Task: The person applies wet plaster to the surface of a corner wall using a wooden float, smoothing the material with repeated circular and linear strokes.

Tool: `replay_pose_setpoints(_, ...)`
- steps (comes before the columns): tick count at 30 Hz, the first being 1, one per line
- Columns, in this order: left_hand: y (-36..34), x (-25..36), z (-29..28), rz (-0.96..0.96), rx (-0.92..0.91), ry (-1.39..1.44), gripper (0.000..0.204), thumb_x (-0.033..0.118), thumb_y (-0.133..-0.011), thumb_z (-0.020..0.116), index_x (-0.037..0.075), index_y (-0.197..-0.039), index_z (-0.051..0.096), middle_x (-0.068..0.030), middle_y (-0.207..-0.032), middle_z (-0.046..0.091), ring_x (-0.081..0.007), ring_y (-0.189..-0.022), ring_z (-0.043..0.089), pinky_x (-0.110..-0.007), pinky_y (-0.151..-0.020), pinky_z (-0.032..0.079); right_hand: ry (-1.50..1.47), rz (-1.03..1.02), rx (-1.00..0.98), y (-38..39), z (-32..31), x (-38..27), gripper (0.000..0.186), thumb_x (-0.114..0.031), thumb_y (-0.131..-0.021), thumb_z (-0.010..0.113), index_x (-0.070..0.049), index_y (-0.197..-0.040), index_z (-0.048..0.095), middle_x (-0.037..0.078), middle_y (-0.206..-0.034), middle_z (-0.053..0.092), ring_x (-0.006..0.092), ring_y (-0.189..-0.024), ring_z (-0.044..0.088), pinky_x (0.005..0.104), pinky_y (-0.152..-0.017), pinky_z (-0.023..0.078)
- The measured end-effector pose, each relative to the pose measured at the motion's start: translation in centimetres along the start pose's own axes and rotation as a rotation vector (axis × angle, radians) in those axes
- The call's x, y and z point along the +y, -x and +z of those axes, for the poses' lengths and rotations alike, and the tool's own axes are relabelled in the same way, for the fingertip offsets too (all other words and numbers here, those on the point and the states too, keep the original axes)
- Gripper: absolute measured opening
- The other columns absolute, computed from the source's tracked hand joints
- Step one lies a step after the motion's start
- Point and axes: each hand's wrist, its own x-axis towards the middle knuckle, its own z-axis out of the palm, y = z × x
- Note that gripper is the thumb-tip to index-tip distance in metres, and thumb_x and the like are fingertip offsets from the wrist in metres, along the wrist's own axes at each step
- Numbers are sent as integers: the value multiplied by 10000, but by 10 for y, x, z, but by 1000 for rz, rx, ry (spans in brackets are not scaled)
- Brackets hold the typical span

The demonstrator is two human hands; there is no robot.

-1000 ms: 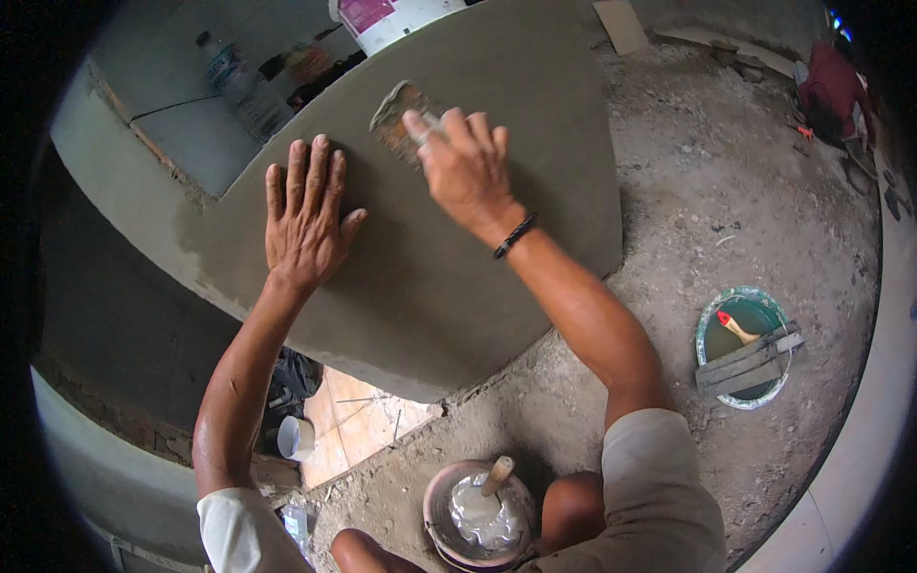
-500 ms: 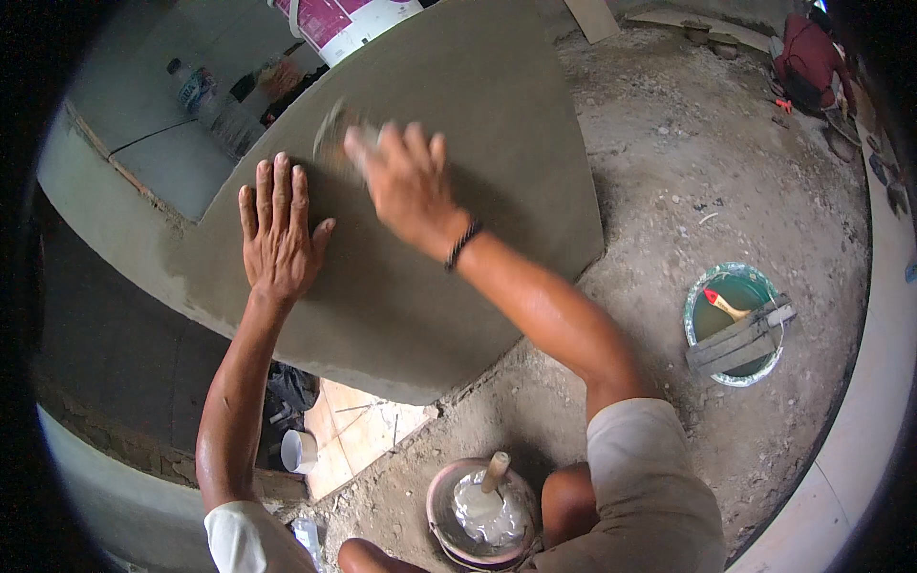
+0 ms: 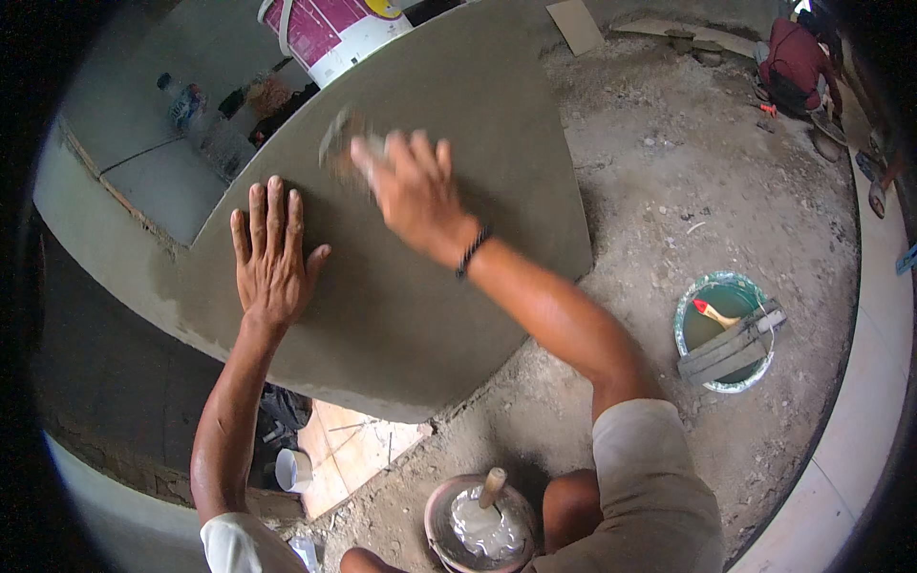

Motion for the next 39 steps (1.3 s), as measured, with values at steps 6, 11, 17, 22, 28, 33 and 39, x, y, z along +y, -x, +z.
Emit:
replay_pose_setpoints(6,-12,9,-1,8,12,37,846,520,-924,574,94,-1568,228,-110,-1667,73,-301,-1540,7,-508,-1235,-3,-85,543,21,9,-25,179,462,-222,-899,655,-162,-1355,607,194,-1007,583,350,-947,615,433,-796,504)
replay_pose_setpoints(11,-5,4,-1,-4,5,28,853,519,-913,591,94,-1564,242,-102,-1668,75,-295,-1541,12,-503,-1236,-7,-148,504,-79,91,-2,86,503,-134,-877,668,-179,-1372,597,175,-991,564,353,-903,577,458,-799,478)
replay_pose_setpoints(17,-4,1,3,31,58,-2,870,511,-908,598,89,-1569,220,-131,-1664,80,-326,-1538,12,-527,-1230,-5,102,215,34,-68,-12,123,438,-217,-916,626,-219,-1354,616,172,-974,572,347,-933,587,463,-828,478)
replay_pose_setpoints(22,-10,6,3,28,62,3,872,532,-911,580,93,-1571,216,-129,-1663,85,-321,-1538,18,-520,-1233,-9,44,588,64,6,-17,220,396,-216,-938,606,-197,-1332,636,199,-996,602,365,-937,620,459,-873,499)
replay_pose_setpoints(28,-5,6,7,-7,21,5,859,568,-912,559,110,-1568,245,-104,-1666,78,-286,-1540,17,-492,-1244,-14,-135,509,-8,67,1,150,436,-178,-918,642,-180,-1353,621,167,-1019,596,345,-955,618,438,-869,496)
replay_pose_setpoints(33,-8,6,1,-17,11,-39,900,618,-892,557,125,-1573,237,-88,-1667,73,-273,-1540,10,-483,-1247,-19,82,279,84,-92,-18,191,394,-277,-928,615,-112,-1284,649,177,-1015,620,365,-951,618,439,-846,494)
replay_pose_setpoints(39,-5,4,-3,2,12,-13,852,609,-926,512,133,-1576,237,-85,-1666,91,-273,-1540,25,-483,-1244,-18,-89,722,-4,50,-10,262,492,-286,-930,616,-64,-1368,583,248,-1240,650,361,-1150,631,405,-997,468)
